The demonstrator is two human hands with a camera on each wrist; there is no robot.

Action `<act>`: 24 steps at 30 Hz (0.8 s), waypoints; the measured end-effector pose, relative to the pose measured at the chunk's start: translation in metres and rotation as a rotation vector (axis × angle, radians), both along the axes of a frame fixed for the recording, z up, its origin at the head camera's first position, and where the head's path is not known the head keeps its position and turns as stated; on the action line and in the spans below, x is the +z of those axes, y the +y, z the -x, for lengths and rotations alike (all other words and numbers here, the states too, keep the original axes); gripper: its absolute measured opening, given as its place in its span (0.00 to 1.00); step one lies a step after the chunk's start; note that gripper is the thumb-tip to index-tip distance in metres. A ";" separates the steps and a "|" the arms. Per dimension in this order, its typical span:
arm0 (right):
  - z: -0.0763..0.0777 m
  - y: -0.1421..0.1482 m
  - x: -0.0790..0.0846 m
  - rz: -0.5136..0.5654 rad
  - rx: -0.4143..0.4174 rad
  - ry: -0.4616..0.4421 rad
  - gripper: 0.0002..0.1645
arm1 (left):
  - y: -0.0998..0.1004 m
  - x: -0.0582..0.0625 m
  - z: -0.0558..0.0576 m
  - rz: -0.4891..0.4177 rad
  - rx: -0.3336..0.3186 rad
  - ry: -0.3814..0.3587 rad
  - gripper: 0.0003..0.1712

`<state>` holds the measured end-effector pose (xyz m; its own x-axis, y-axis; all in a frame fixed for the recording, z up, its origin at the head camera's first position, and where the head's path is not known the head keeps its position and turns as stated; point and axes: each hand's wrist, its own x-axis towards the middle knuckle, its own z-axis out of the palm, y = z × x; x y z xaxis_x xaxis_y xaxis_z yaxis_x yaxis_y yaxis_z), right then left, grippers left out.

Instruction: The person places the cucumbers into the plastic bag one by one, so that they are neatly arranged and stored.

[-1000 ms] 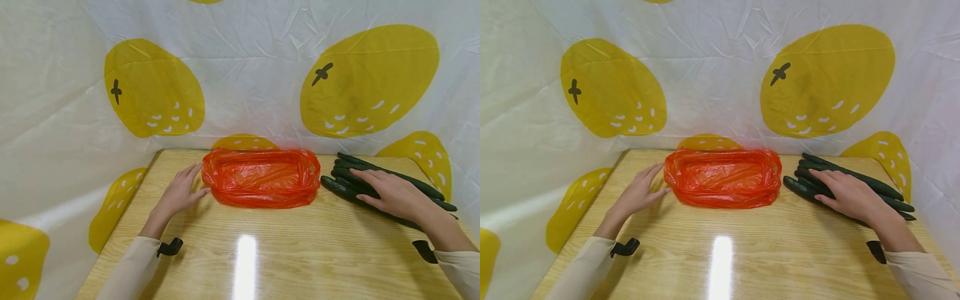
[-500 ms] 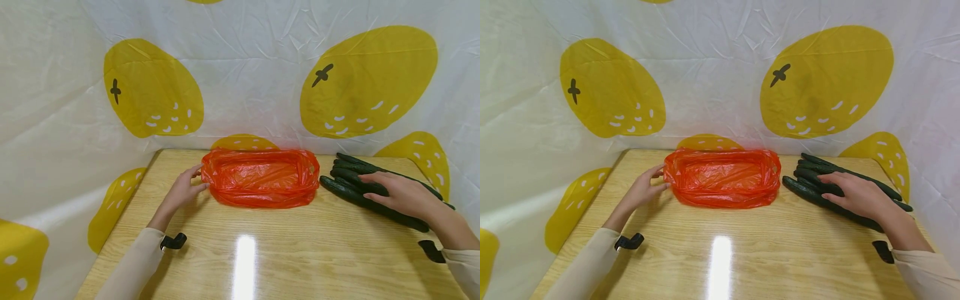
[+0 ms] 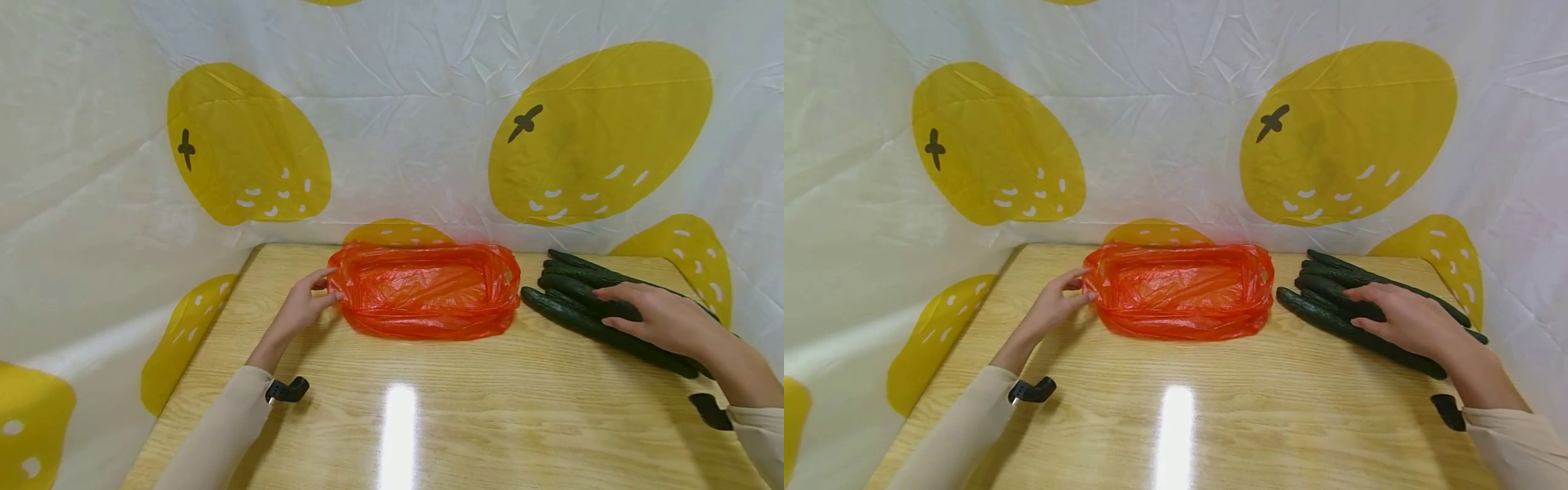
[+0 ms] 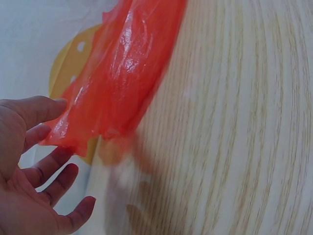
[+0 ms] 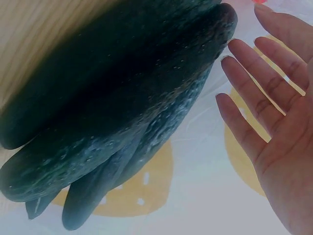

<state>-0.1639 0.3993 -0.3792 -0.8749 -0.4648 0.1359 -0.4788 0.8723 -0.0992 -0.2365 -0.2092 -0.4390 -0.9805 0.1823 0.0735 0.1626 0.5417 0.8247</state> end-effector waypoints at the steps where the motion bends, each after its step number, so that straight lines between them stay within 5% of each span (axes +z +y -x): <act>1: 0.000 0.001 0.000 -0.002 -0.003 -0.002 0.30 | 0.000 0.000 0.000 -0.001 0.000 0.001 0.34; 24: 0.000 0.019 -0.012 0.001 -0.053 -0.003 0.30 | 0.005 -0.003 0.007 -0.015 0.007 0.049 0.31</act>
